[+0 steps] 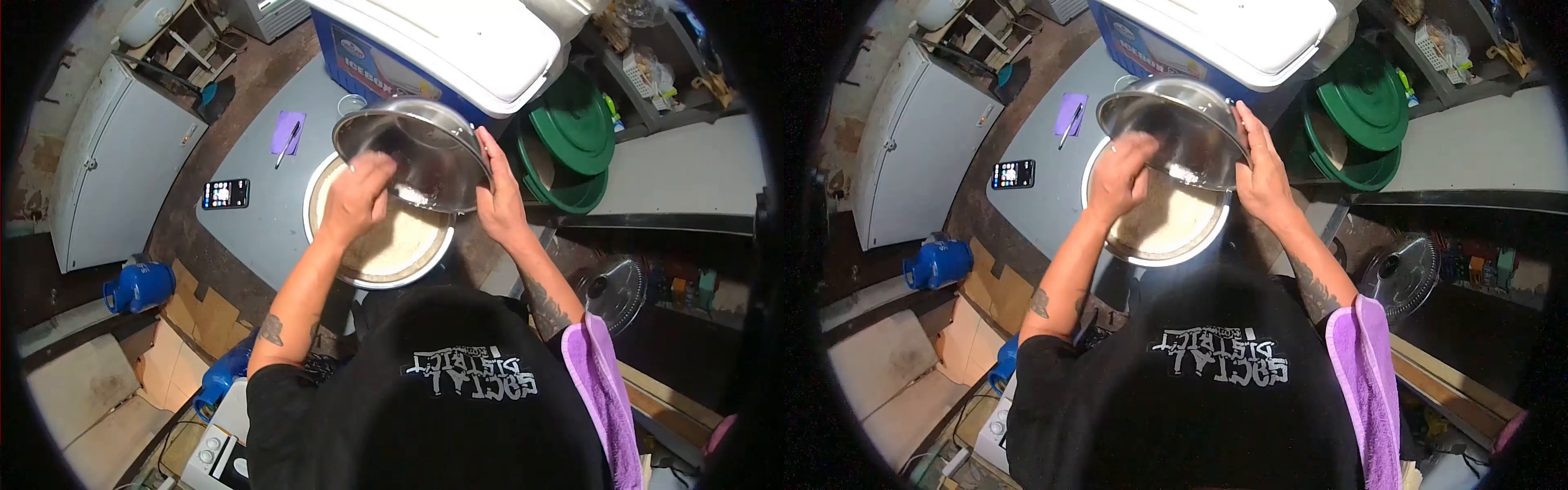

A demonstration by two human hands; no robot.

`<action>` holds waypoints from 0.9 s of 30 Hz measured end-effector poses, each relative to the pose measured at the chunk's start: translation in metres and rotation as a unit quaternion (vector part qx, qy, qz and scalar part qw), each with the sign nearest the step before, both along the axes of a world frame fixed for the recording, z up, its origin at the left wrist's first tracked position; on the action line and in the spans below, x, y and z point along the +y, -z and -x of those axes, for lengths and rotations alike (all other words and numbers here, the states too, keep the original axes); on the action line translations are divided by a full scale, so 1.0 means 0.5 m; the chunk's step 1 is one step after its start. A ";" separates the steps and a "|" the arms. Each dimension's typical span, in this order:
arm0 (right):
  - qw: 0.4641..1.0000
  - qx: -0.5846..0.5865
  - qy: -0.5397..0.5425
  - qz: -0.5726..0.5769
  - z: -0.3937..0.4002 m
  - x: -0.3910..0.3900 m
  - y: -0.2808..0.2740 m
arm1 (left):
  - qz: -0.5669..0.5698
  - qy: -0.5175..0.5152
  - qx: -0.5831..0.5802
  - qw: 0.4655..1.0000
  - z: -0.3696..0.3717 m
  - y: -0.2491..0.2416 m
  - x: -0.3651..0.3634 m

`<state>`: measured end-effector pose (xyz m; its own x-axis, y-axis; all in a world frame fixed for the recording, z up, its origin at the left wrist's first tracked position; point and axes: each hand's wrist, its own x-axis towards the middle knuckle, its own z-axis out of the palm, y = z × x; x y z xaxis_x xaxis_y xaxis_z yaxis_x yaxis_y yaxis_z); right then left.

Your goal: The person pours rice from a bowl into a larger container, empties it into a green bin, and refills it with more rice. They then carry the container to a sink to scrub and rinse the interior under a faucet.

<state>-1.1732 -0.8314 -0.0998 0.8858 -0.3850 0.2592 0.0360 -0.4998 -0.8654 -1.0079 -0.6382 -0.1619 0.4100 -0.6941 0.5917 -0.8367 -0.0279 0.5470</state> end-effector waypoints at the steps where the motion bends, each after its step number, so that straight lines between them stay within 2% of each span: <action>1: 1.000 0.008 -0.015 -0.004 -0.003 0.001 0.000 | -0.093 -0.033 -0.010 0.995 -0.007 -0.022 -0.003; 3: 0.999 0.021 -0.034 0.024 -0.005 0.001 -0.006 | -0.273 -0.096 -0.029 0.957 -0.013 -0.049 -0.009; 6: 0.999 0.017 -0.026 0.032 -0.013 -0.001 -0.013 | -0.196 -0.102 -0.163 0.961 0.007 0.063 -0.013; 7: 0.998 0.025 -0.035 0.045 -0.017 0.001 -0.015 | -0.234 -0.078 -0.104 0.963 0.021 0.102 -0.013; 8: 0.997 0.033 -0.042 0.057 -0.020 0.006 -0.015 | -0.248 -0.085 -0.066 0.963 0.044 0.096 -0.025; 10: 0.996 0.040 -0.046 0.059 -0.026 0.016 -0.007 | -0.208 -0.089 0.032 0.973 0.105 0.103 -0.049; 12: 0.998 0.032 -0.040 0.048 -0.040 0.018 0.017 | -0.111 -0.058 0.088 0.988 0.152 0.162 -0.085; 14: 0.997 0.036 -0.044 0.051 -0.046 0.021 0.032 | -0.158 0.053 0.263 0.950 0.177 0.147 -0.094; 16: 0.996 0.045 -0.038 0.064 -0.052 0.023 0.035 | -0.123 0.123 0.330 0.928 0.198 0.124 -0.098; 18: 0.995 0.064 -0.042 0.056 -0.058 0.027 0.018 | -0.015 0.154 0.289 0.945 0.214 0.105 -0.093; 19: 0.995 0.072 -0.042 0.053 -0.060 0.027 0.009 | -0.043 0.084 0.165 0.982 0.224 0.121 -0.081; 22: 0.996 0.051 -0.044 0.064 -0.059 0.011 0.001 | -0.224 0.047 0.047 0.972 0.172 0.130 -0.023; 25: 0.993 0.076 -0.035 0.088 -0.058 -0.011 0.000 | -0.274 -0.020 -0.019 0.961 0.147 0.124 0.029; 27: 0.990 0.091 -0.037 0.106 -0.055 -0.023 -0.004 | -0.243 0.015 -0.044 0.969 0.122 0.095 0.036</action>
